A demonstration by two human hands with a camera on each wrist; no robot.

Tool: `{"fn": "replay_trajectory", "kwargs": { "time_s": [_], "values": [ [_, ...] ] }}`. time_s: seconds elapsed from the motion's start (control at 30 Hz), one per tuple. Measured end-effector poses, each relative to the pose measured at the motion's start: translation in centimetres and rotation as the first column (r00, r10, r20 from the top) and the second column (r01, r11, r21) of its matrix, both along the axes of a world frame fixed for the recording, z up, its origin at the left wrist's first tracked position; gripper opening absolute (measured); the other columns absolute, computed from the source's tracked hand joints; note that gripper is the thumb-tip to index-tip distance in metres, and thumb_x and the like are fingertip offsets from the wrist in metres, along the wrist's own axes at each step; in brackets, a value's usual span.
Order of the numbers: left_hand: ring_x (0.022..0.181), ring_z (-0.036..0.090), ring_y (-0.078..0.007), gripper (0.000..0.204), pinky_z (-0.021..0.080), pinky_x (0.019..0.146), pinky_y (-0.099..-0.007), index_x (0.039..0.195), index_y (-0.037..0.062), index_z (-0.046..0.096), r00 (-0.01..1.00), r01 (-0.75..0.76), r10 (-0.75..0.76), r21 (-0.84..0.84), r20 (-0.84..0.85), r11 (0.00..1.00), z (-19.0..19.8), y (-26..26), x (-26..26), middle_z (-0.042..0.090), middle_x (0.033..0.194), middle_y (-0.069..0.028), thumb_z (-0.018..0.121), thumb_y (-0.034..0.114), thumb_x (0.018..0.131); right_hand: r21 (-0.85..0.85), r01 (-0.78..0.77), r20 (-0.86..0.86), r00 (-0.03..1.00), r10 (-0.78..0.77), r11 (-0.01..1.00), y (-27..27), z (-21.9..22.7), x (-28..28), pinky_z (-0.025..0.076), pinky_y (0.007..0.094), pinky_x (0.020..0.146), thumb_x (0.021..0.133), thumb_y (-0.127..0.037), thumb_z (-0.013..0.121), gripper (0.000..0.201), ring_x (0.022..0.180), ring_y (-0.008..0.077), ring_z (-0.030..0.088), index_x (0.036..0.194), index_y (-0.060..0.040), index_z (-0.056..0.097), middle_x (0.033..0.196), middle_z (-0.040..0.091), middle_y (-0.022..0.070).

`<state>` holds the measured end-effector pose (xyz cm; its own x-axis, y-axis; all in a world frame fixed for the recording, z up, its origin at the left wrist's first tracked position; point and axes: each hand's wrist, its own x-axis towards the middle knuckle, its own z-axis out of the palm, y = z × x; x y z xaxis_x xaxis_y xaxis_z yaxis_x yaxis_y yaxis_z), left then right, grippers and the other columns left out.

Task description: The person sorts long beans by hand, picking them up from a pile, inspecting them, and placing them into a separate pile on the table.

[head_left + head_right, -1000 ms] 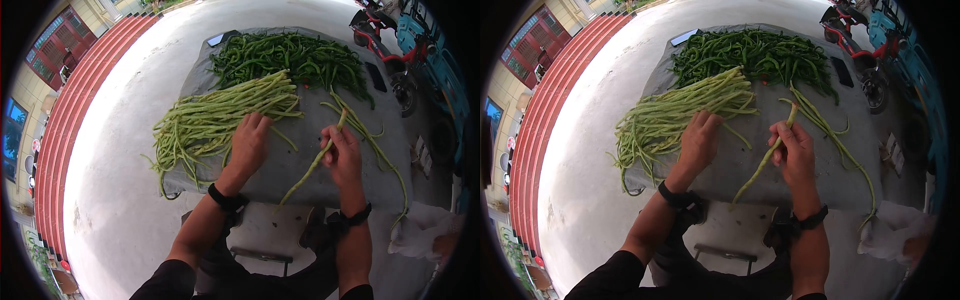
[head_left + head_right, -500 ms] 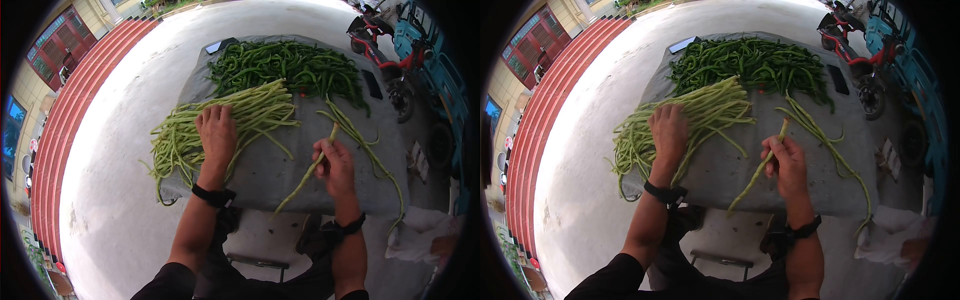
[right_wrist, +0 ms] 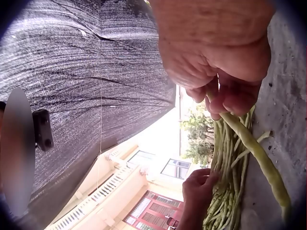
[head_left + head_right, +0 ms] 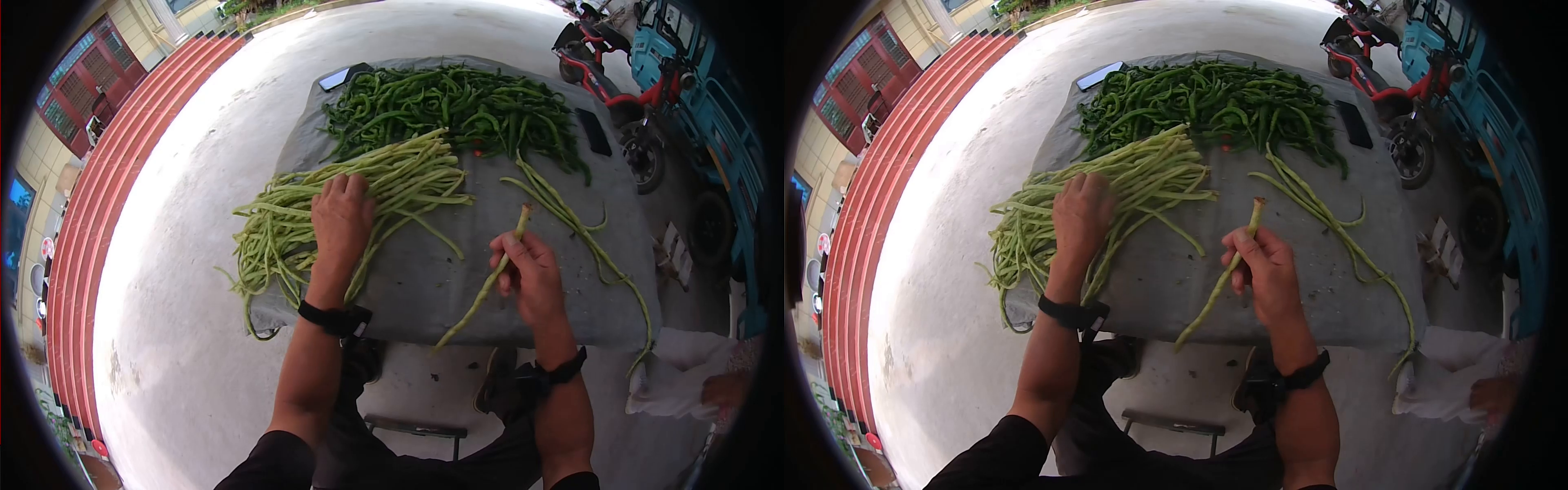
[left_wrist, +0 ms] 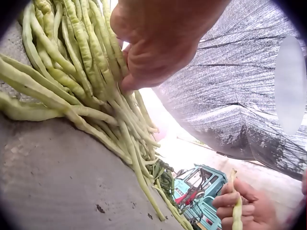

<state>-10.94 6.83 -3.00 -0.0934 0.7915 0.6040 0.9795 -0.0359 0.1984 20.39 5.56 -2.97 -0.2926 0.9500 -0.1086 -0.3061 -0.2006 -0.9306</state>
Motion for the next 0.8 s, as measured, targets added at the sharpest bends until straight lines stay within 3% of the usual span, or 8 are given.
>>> {"fn": "replay_trajectory", "kwargs": {
  "time_s": [0.2, 0.3, 0.4, 0.6, 0.73, 0.8],
  "values": [
    [0.095, 0.063, -0.0382, 0.016, 0.049, 0.079, -0.0494, 0.104, 0.0057, 0.066, 0.994, 0.061, -0.069, 0.099, 0.084, 0.993, 1.7, -0.7, 1.4, 0.062, 0.098, -0.013, 0.071, 0.01, 0.09, -0.02, -0.024, -0.005, 1.0, 0.024, 1.0, 0.0, 0.0, 0.0, 0.044, 0.0233, 0.048, 0.109, -0.03, 0.061, 0.028, 0.055, 0.0061, 0.055, 0.106, -0.0043, 0.07, 0.083, 0.068, 0.0042],
    [0.091, 0.065, -0.0373, 0.012, 0.05, 0.076, -0.0463, 0.103, 0.0039, 0.065, 0.987, 0.064, -0.075, 0.079, 0.143, 0.995, 2.6, -1.2, 2.5, 0.063, 0.098, -0.0132, 0.07, 0.007, 0.092, -0.038, -0.039, -0.025, 0.999, 0.038, 0.999, 0.1, -0.1, 0.1, 0.045, 0.0237, 0.048, 0.109, -0.03, 0.061, 0.028, 0.055, 0.0064, 0.056, 0.106, -0.0041, 0.07, 0.084, 0.068, 0.0045],
    [0.089, 0.066, -0.0333, 0.017, 0.051, 0.076, -0.0445, 0.104, 0.005, 0.064, 0.926, 0.15, -0.169, 0.083, 0.339, 0.985, 2.7, -1.4, 3.2, 0.062, 0.095, -0.012, 0.073, 0.008, 0.09, -0.054, -0.068, -0.052, 0.996, 0.066, 0.996, 0.1, -0.2, 0.1, 0.046, 0.025, 0.051, 0.11, -0.031, 0.06, 0.028, 0.058, 0.0065, 0.057, 0.108, -0.0045, 0.069, 0.086, 0.069, 0.0045],
    [0.074, 0.062, -0.0251, 0.021, 0.051, 0.066, -0.0357, 0.098, 0.0024, 0.063, 0.787, 0.299, -0.298, 0.09, 0.54, 0.95, 3.8, -3.3, 7.6, 0.061, 0.088, -0.0096, 0.078, 0.0, 0.084, -0.046, -0.1, -0.119, 0.988, 0.094, 0.994, -0.1, -0.1, -0.4, 0.048, 0.0264, 0.054, 0.111, -0.03, 0.058, 0.03, 0.061, 0.0069, 0.059, 0.123, -0.0045, 0.067, 0.091, 0.069, 0.0053],
    [0.075, 0.061, -0.0166, 0.022, 0.05, 0.067, -0.0318, 0.095, 0.004, 0.062, 0.734, 0.458, -0.43, 0.084, 0.526, 0.885, 3.2, -4.1, 9.9, 0.062, 0.087, -0.0039, 0.08, -0.001, 0.083, -0.047, -0.059, -0.234, 0.971, 0.046, 0.997, -0.3, -0.2, -0.9, 0.047, 0.0271, 0.056, 0.111, -0.028, 0.056, 0.032, 0.064, 0.0071, 0.059, 0.134, -0.0056, 0.064, 0.093, 0.068, 0.0046],
    [0.074, 0.061, -0.0174, 0.023, 0.05, 0.067, -0.0315, 0.094, 0.0039, 0.063, 0.735, 0.475, -0.415, 0.03, 0.535, 0.88, 2.7, -4.5, 10.8, 0.061, 0.086, -0.0047, 0.08, -0.003, 0.082, -0.047, -0.031, -0.321, 0.947, 0.015, 0.998, -0.3, 0.4, -0.6, 0.049, 0.0273, 0.058, 0.111, -0.028, 0.058, 0.032, 0.065, 0.0074, 0.058, 0.133, -0.0062, 0.064, 0.093, 0.067, 0.0042]
  ]
}}
